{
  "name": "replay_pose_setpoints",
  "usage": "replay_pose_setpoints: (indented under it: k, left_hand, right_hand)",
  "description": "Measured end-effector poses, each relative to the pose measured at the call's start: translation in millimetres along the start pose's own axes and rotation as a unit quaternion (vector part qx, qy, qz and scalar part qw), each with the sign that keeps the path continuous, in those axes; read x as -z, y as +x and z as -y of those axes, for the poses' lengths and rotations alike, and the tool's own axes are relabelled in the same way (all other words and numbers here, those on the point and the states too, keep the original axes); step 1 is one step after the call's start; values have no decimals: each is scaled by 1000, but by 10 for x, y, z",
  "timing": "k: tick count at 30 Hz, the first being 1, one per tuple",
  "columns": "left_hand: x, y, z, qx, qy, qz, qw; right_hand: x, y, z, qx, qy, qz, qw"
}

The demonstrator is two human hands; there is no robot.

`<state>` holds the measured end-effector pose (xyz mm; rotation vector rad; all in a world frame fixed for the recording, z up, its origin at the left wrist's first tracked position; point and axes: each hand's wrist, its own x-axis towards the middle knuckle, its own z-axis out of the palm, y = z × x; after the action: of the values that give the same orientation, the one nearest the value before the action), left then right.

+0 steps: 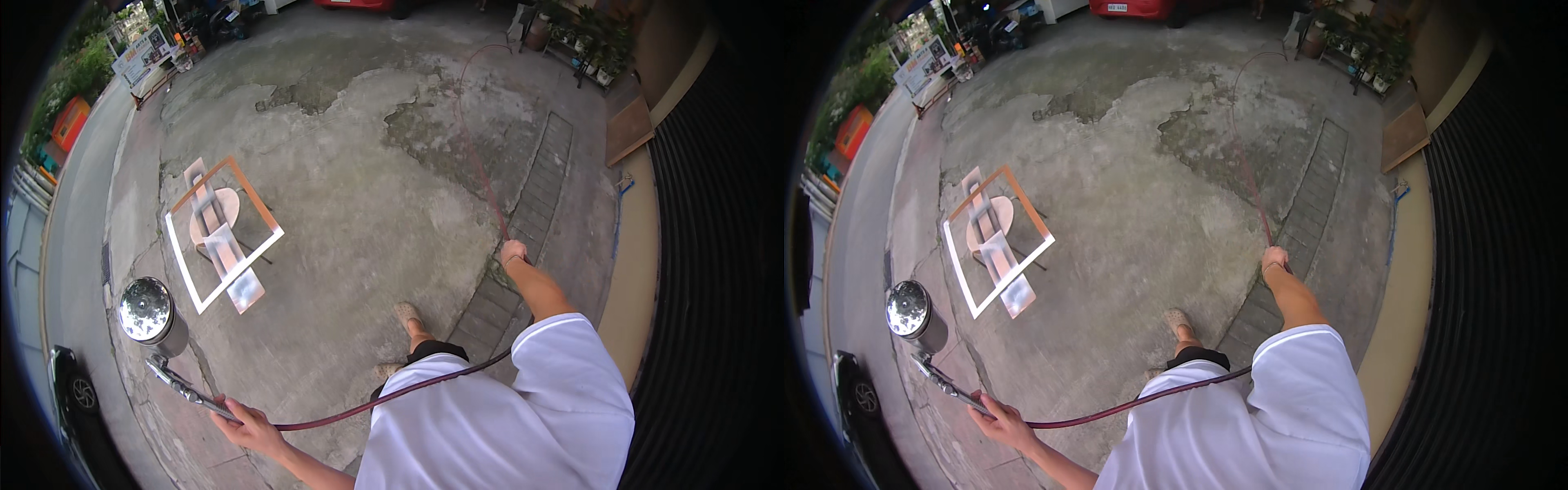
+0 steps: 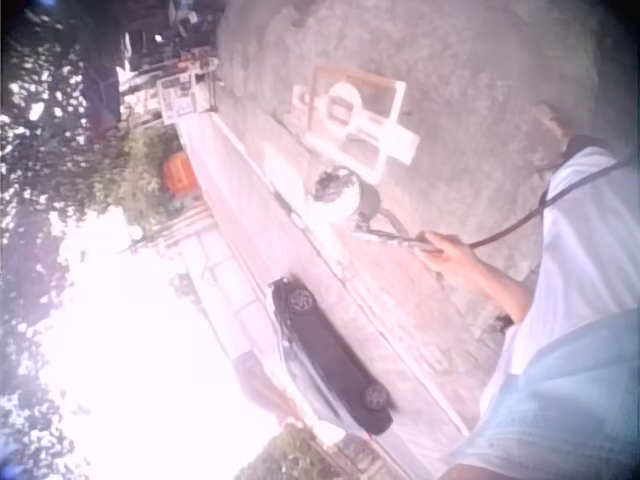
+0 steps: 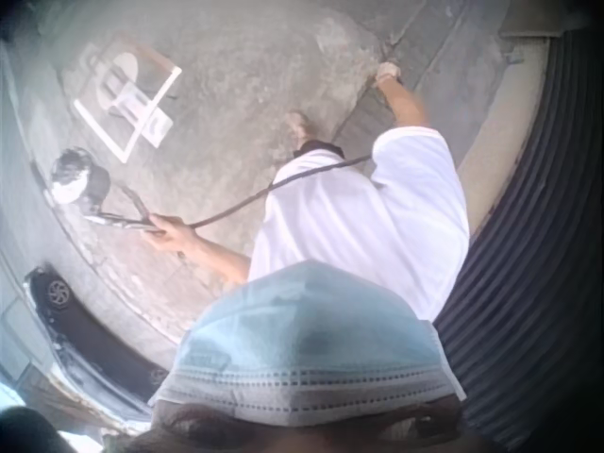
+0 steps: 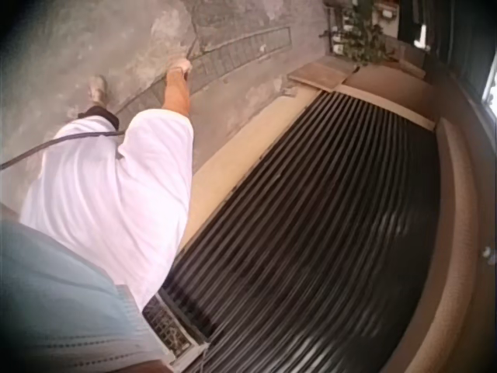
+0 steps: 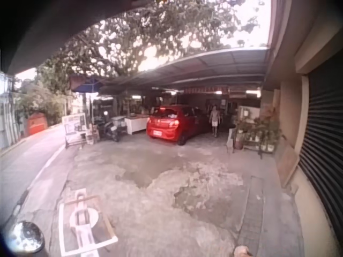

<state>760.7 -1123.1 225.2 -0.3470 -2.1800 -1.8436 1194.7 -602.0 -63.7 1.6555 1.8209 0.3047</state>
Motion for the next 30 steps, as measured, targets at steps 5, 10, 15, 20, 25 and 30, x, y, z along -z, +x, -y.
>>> replay_pose_setpoints:
  k: [5,10,15,20,25,30]
  left_hand:
    - [-130,107,65,9,-13,-4,1000]
    - [-124,141,93,0,-8,9,1000]
    - [-113,188,129,35,-31,14,999]
    - [-114,208,156,30,-61,-6,998]
    - [-11,299,213,56,-43,13,997]
    - [161,467,304,13,-20,-4,1000]
  right_hand:
    - [-1025,-217,-295,-18,-125,101,987]
    - [-2008,-1056,-606,62,-195,289,935]
    - [-2684,-2105,-760,160,-281,450,832]
    - [-2701,-2385,-789,134,-51,449,882]
    - [-2159,-1896,-799,-325,700,236,590]
    - [-1472,-1129,-1403,-342,701,110,616]
